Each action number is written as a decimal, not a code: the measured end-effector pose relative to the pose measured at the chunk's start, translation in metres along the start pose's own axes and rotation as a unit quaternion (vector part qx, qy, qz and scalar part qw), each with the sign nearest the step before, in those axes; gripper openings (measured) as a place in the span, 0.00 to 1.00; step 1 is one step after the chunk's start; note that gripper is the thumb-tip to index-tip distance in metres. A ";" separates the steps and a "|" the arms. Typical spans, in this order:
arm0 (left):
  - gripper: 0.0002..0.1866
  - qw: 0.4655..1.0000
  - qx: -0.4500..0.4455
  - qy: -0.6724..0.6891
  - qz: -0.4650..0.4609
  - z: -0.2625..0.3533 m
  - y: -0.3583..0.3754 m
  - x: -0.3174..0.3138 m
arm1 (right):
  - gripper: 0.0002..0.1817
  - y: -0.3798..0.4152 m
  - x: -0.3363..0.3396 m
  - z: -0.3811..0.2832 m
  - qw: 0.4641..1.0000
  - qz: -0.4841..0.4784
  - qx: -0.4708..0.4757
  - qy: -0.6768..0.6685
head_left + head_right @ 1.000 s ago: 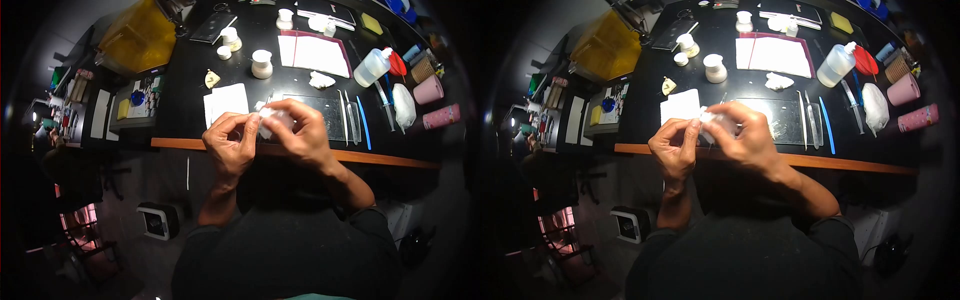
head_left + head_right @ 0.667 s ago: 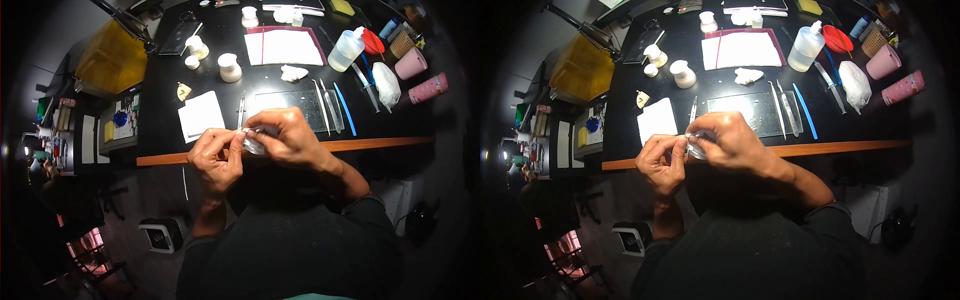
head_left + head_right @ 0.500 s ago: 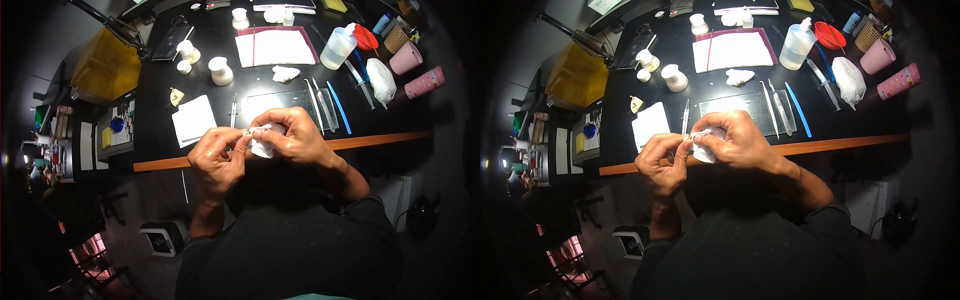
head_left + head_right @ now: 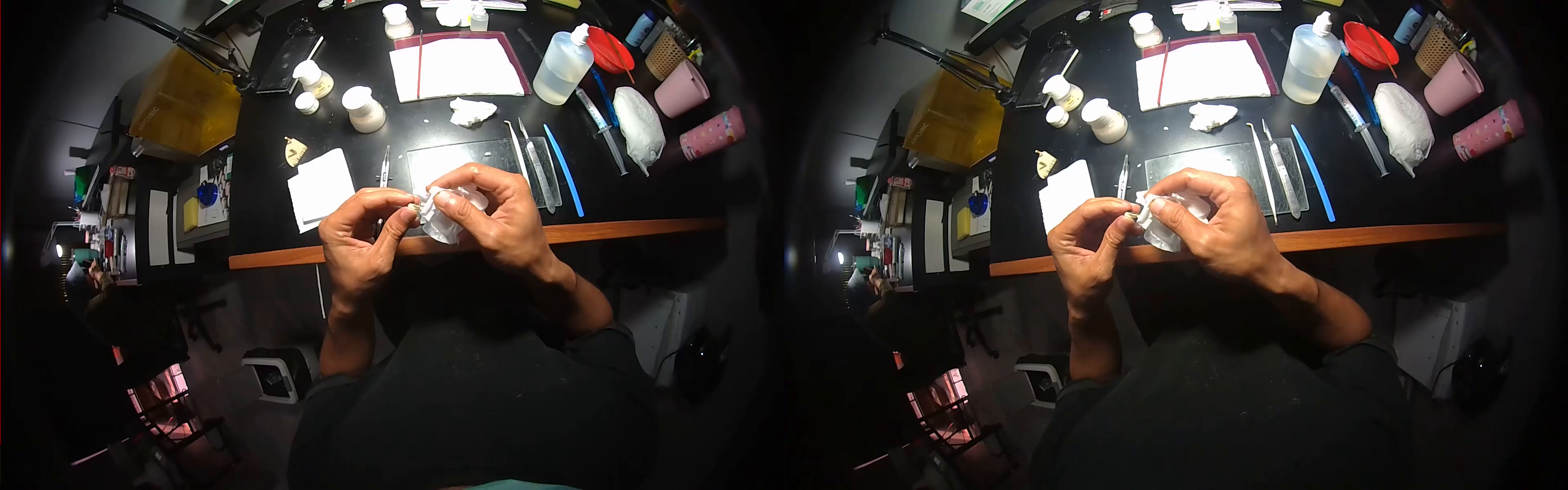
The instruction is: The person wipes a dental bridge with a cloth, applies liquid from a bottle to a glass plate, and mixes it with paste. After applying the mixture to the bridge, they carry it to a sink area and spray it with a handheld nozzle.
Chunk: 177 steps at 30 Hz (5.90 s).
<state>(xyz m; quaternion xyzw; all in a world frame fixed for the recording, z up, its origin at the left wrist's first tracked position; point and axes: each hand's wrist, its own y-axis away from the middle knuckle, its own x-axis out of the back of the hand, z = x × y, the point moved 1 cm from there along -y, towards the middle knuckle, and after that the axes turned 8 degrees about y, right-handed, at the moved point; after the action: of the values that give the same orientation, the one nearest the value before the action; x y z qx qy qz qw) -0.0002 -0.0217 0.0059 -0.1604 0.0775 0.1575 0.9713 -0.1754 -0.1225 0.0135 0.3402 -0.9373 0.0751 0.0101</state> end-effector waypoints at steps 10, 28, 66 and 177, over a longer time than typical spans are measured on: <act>0.05 0.998 0.022 0.043 0.044 -0.002 0.007 -0.003 | 0.07 0.011 -0.002 -0.004 0.999 0.023 -0.008 -0.039; 0.05 0.994 0.043 0.068 0.078 -0.008 0.006 0.000 | 0.07 0.009 0.001 -0.009 0.999 0.032 -0.002 0.033; 0.10 0.992 0.034 0.098 0.074 -0.001 0.019 -0.009 | 0.11 0.009 -0.005 -0.007 0.988 0.017 0.126 0.089; 0.06 0.990 -0.037 0.088 0.108 -0.013 0.028 0.040 | 0.11 0.004 -0.032 -0.031 0.957 -0.043 0.022 0.285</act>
<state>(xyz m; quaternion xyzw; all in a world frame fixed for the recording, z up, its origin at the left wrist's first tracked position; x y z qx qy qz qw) 0.0270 0.0106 -0.0223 -0.1999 0.1741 0.2496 0.9314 -0.1543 -0.0940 0.0418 0.3449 -0.8779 0.1894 0.2730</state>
